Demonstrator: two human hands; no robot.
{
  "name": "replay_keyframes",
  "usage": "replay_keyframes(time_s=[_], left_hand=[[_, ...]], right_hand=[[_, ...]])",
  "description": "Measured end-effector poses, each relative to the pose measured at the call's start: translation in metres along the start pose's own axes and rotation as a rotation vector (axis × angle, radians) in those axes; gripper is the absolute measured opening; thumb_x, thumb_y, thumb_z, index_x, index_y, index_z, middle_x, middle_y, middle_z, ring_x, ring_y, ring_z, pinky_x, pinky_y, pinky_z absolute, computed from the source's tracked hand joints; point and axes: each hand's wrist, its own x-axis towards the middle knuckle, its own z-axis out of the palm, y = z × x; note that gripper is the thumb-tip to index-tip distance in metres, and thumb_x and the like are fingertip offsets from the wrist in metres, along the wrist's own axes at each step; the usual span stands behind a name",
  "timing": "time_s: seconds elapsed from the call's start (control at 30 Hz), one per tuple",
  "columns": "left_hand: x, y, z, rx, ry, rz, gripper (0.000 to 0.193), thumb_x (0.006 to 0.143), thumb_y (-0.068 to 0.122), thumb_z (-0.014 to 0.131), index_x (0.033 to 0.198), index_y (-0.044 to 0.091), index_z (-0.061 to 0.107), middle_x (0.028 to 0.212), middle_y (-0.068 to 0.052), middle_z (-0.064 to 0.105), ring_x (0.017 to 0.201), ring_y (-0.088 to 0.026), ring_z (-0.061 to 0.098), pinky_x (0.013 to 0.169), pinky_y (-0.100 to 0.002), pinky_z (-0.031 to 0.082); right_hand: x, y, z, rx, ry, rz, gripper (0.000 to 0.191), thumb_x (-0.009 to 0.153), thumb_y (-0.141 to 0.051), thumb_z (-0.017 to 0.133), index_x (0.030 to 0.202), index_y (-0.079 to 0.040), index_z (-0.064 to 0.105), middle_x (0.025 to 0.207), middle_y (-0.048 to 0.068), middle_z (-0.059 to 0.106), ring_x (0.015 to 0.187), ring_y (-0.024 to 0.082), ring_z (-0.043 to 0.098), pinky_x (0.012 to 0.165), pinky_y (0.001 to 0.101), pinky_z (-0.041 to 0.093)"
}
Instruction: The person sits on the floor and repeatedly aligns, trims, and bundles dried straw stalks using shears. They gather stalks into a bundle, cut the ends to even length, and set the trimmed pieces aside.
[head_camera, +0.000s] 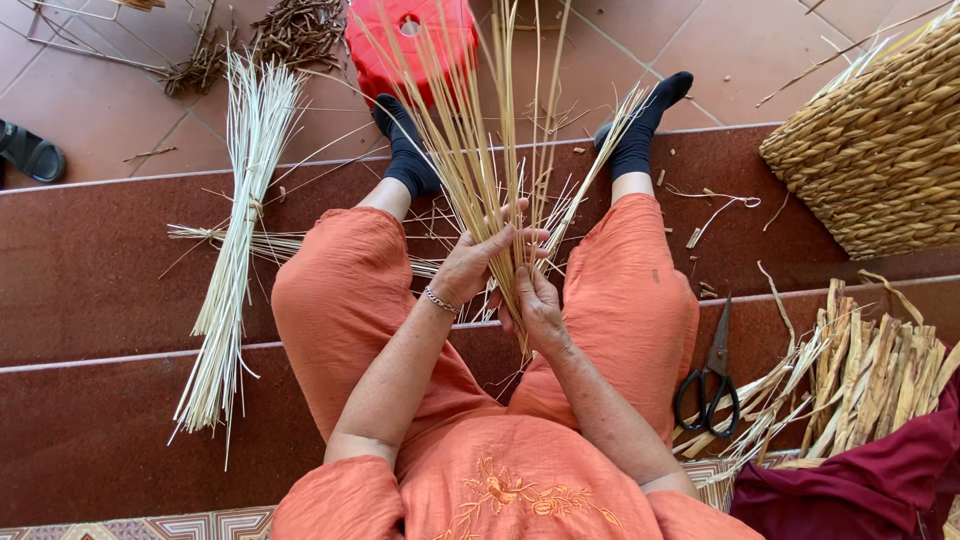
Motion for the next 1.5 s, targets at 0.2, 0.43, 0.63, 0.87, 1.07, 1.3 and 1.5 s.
replay_keyframes(time_s=[0.2,0.43,0.63,0.87,1.07,1.3,1.5], left_hand=[[0.007,-0.005,-0.012,0.239,0.021,-0.004,0.038,0.107,0.022,0.069,0.13,-0.007,0.063,0.106,-0.02,0.075,0.098,-0.027,0.074,0.086,-0.042,0.062],[0.026,0.027,-0.015,0.004,0.085,0.243,0.024,0.105,0.019,0.058,0.123,0.004,0.063,0.105,-0.018,0.076,0.094,-0.026,0.077,0.084,-0.042,0.066],[0.032,0.047,-0.001,-0.025,0.094,0.341,0.026,0.105,0.016,0.06,0.129,0.006,0.062,0.106,-0.017,0.075,0.094,-0.025,0.076,0.084,-0.04,0.066],[0.031,0.01,0.01,0.191,0.131,0.36,0.019,0.108,0.014,0.059,0.123,0.004,0.066,0.105,-0.015,0.075,0.094,-0.023,0.075,0.086,-0.037,0.065],[0.038,-0.007,0.01,0.156,0.113,0.351,0.017,0.109,0.015,0.057,0.121,0.008,0.066,0.092,-0.008,0.071,0.086,-0.017,0.071,0.08,-0.032,0.063],[0.04,0.001,0.016,0.108,0.13,0.351,0.014,0.109,0.011,0.06,0.122,0.009,0.062,0.081,-0.001,0.057,0.074,-0.01,0.054,0.076,-0.029,0.053],[0.042,-0.008,0.033,-0.005,0.151,0.264,0.012,0.112,0.013,0.059,0.121,0.007,0.062,0.083,-0.002,0.056,0.07,-0.009,0.05,0.072,-0.028,0.048]], right_hand=[[0.002,-0.002,-0.011,-0.095,-0.105,0.127,0.043,0.111,-0.039,0.039,0.118,-0.004,0.062,0.08,0.01,0.071,0.05,0.012,0.059,0.045,0.0238,0.049],[0.023,-0.012,-0.061,-0.123,0.099,0.122,0.08,0.101,-0.067,0.021,0.134,-0.006,0.06,0.12,0.016,0.07,0.113,0.024,0.066,0.1,0.0423,0.049],[0.03,-0.01,-0.061,0.451,0.278,0.211,0.08,0.102,-0.065,0.014,0.136,-0.004,0.054,0.129,0.021,0.066,0.123,0.031,0.062,0.108,0.0513,0.049],[0.041,0.0,-0.049,0.68,0.191,0.19,0.076,0.107,-0.061,0.017,0.131,0.0,0.055,0.122,0.022,0.066,0.105,0.031,0.071,0.092,0.048,0.062],[0.037,0.005,-0.053,0.547,0.138,0.236,0.065,0.11,-0.052,0.024,0.127,-0.002,0.061,0.119,0.02,0.07,0.099,0.029,0.071,0.089,0.0449,0.06],[0.026,-0.019,-0.054,-0.451,0.222,-0.121,0.045,0.107,-0.039,0.045,0.136,-0.008,0.06,0.109,0.011,0.071,0.093,0.022,0.071,0.079,0.0374,0.063],[0.012,-0.016,-0.026,-0.836,0.207,-0.652,0.034,0.113,-0.033,0.049,0.128,-0.003,0.055,0.102,0.021,0.066,0.089,0.032,0.067,0.071,0.0407,0.057]])
